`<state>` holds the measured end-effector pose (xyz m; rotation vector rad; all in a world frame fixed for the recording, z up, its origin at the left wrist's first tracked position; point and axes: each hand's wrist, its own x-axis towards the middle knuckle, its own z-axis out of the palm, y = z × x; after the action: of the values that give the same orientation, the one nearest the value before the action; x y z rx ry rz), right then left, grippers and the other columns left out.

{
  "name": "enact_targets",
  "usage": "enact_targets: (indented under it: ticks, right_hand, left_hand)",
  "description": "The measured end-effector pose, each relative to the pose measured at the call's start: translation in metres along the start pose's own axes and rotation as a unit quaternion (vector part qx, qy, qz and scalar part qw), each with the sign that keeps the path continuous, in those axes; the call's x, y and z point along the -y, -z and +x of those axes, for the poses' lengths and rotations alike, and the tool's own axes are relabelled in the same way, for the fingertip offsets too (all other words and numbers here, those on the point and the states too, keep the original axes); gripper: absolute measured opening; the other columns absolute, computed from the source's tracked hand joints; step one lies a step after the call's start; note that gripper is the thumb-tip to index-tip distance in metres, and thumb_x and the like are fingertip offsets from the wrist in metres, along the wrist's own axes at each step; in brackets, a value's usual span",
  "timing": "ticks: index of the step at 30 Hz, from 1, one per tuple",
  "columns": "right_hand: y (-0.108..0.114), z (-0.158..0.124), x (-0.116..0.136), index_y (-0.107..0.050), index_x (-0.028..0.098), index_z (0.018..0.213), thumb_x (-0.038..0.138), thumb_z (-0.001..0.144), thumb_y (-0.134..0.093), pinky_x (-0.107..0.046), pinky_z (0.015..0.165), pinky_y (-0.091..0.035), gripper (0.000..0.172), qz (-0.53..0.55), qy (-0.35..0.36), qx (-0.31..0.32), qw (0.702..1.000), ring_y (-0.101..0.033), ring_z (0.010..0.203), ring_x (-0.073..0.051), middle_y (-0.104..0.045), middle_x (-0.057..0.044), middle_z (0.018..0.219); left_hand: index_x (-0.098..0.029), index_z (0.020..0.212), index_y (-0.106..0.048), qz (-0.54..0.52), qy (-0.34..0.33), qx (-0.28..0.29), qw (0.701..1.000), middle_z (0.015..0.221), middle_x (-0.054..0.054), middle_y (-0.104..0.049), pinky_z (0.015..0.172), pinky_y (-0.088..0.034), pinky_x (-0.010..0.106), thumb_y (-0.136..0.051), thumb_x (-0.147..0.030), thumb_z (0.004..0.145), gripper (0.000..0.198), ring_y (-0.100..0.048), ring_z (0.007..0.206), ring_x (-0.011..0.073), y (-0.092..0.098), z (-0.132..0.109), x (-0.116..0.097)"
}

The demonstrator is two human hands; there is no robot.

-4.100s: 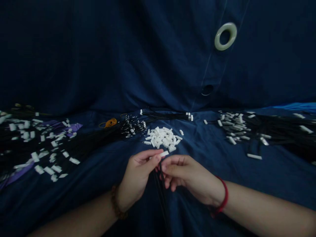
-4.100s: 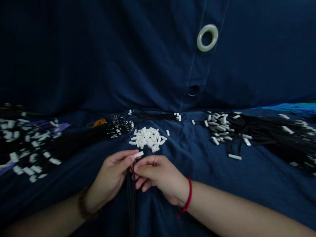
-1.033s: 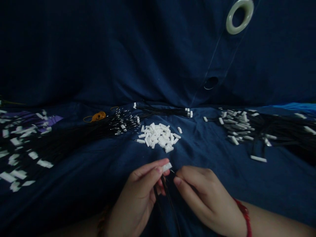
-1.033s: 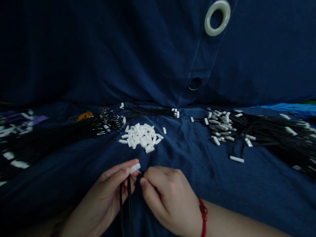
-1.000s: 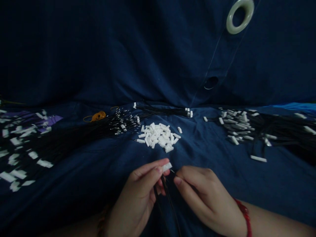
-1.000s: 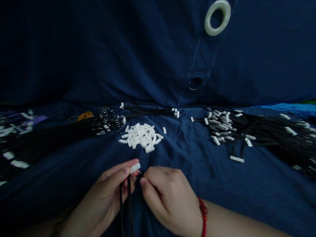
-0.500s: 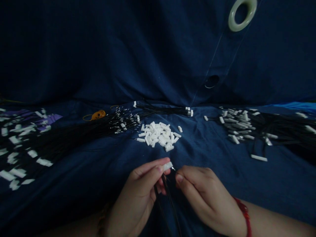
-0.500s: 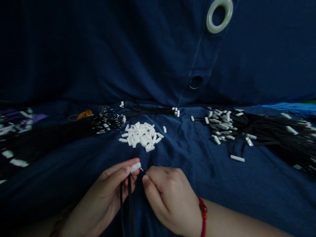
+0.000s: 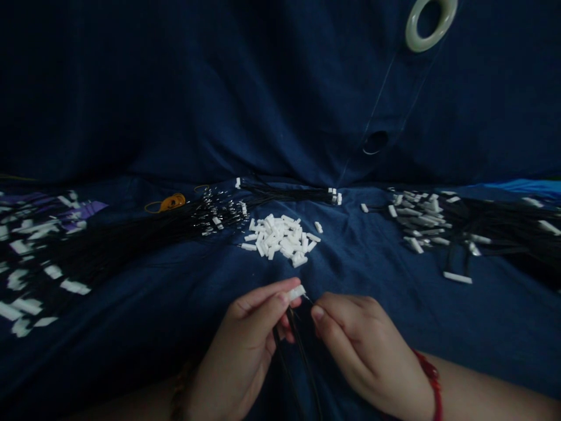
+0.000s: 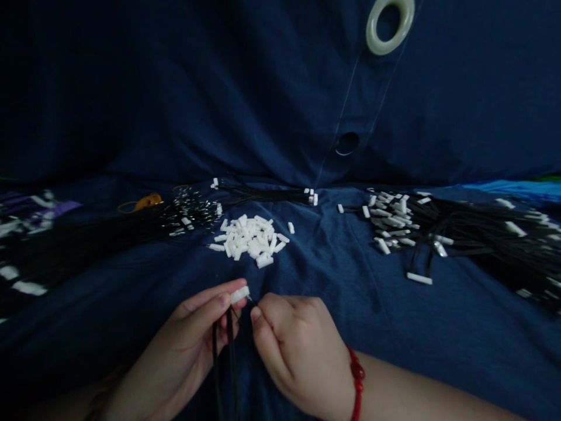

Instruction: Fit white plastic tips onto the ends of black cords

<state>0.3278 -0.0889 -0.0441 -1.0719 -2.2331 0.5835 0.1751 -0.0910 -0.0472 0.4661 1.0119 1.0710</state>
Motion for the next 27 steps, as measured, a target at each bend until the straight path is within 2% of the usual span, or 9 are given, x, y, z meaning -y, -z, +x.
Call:
enact_targets:
  ticks: [18,27]
  right_hand:
    - [-0.0017,0.0018,-0.0003,-0.046,0.015,0.065,0.015,0.089,-0.033,-0.024,0.052,-0.025,0.027,-0.034,0.011,-0.014,0.999,-0.04,0.048,-0.008,-0.043,0.002,0.055]
    - [-0.0027,0.002,0.0017,-0.053,0.014,0.068,0.016,0.089,-0.031,-0.024,0.053,-0.027,0.03,-0.02,0.0,0.0,1.0,-0.044,0.051,-0.008,-0.047,0.001,0.058]
  left_hand:
    - [-0.016,0.086,-0.072,0.013,-0.015,-0.013,1.0,0.082,0.008,-0.068,0.059,-0.043,0.018,-0.068,-0.025,0.068,0.021,-0.055,0.066,0.0093,-0.0013,0.0001,0.0036]
    - [-0.019,0.083,-0.072,0.089,-0.072,-0.005,0.993,0.07,0.004,-0.068,0.055,-0.042,0.015,-0.067,-0.022,0.069,0.015,-0.054,0.058,0.0074,-0.0018,-0.0004,0.0016]
